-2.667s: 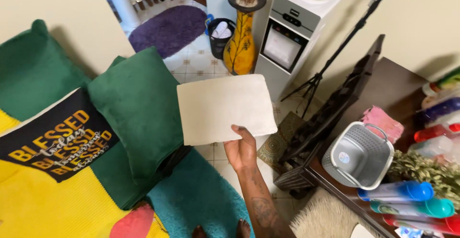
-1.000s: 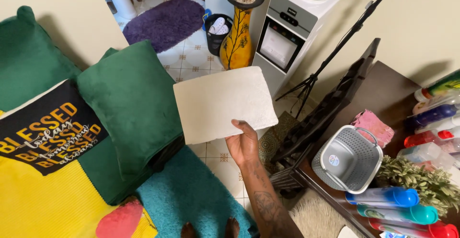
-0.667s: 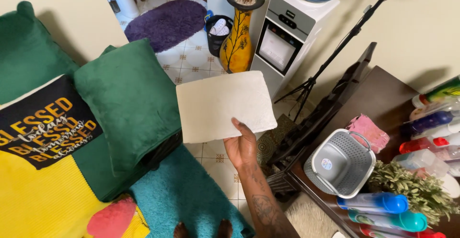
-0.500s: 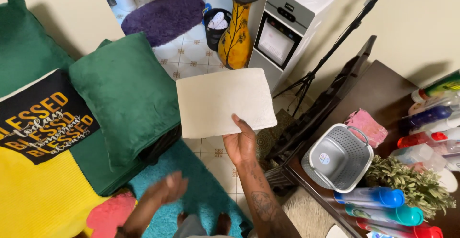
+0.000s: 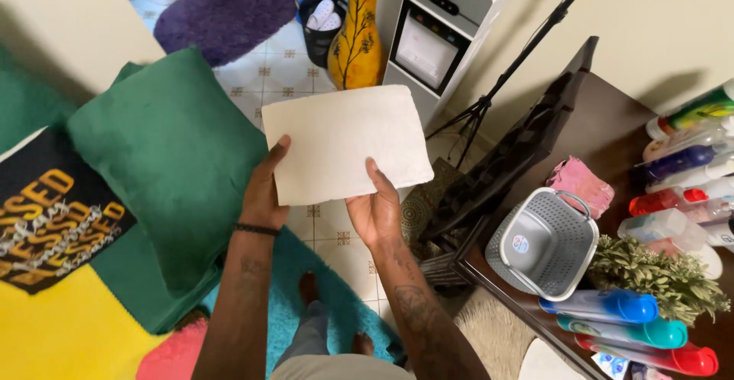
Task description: Fetch a white towel from the bathroom shelf, fold it neatly on a table in the living room, and then return it to the shelf.
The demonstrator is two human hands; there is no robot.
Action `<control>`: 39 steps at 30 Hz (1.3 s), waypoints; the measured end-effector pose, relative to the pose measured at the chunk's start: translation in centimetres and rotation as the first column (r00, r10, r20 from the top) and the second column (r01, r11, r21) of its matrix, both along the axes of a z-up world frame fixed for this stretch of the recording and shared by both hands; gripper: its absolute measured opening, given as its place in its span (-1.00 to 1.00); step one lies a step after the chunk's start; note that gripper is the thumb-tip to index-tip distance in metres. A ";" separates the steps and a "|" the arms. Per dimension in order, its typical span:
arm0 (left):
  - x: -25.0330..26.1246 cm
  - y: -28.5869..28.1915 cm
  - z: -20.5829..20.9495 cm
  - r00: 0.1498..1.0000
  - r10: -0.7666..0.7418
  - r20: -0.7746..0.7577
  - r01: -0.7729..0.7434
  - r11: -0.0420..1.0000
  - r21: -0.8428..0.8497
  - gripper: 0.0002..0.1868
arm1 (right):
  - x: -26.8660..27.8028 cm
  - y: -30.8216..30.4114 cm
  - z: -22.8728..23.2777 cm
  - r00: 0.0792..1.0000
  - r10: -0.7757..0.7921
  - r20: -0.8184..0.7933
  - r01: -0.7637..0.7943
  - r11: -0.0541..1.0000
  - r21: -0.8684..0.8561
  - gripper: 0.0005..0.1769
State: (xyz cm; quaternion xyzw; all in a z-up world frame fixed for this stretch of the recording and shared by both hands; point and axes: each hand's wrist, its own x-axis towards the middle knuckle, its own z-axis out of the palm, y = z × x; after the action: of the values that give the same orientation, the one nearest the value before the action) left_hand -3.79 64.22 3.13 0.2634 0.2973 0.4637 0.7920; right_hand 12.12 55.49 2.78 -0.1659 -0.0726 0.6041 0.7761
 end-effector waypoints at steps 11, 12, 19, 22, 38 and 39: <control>0.9 10.7 -0.1 0.979 -0.012 -0.205 0.072 0.955 0.288 -0.30 | 1.7 8.0 0.1 0.975 -0.095 0.203 0.088 0.995 0.040 -0.11; 0.9 11.3 0.1 0.970 0.035 -0.241 0.043 0.950 0.310 -0.31 | 2.1 8.5 -0.6 0.960 -0.072 0.271 0.055 0.996 0.068 -0.05; -0.1 16.9 -0.5 0.973 0.005 -0.231 0.075 0.939 0.336 -0.35 | 6.5 8.9 -0.7 0.983 0.030 0.180 -0.068 0.976 0.207 0.20; -0.4 18.2 -0.2 0.968 -0.052 -0.245 0.133 0.937 0.322 -0.36 | 7.9 9.6 -0.4 0.985 0.076 0.154 -0.096 0.988 0.123 0.25; 8.1 24.7 0.9 0.962 -0.076 -0.262 0.132 0.969 0.207 -0.33 | 16.6 21.2 1.5 0.577 0.136 0.805 0.233 0.917 -0.322 -0.23; 9.2 25.0 1.6 0.970 -0.060 -0.236 0.113 0.969 0.219 -0.30 | 17.8 22.2 1.3 0.562 0.120 0.818 0.228 0.928 -0.293 -0.19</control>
State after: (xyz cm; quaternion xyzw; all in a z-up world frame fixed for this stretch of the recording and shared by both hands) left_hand 5.39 89.23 4.74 0.4178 0.3184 0.4264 0.7364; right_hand 29.91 77.73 4.13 -0.5725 -0.3071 0.4336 0.6244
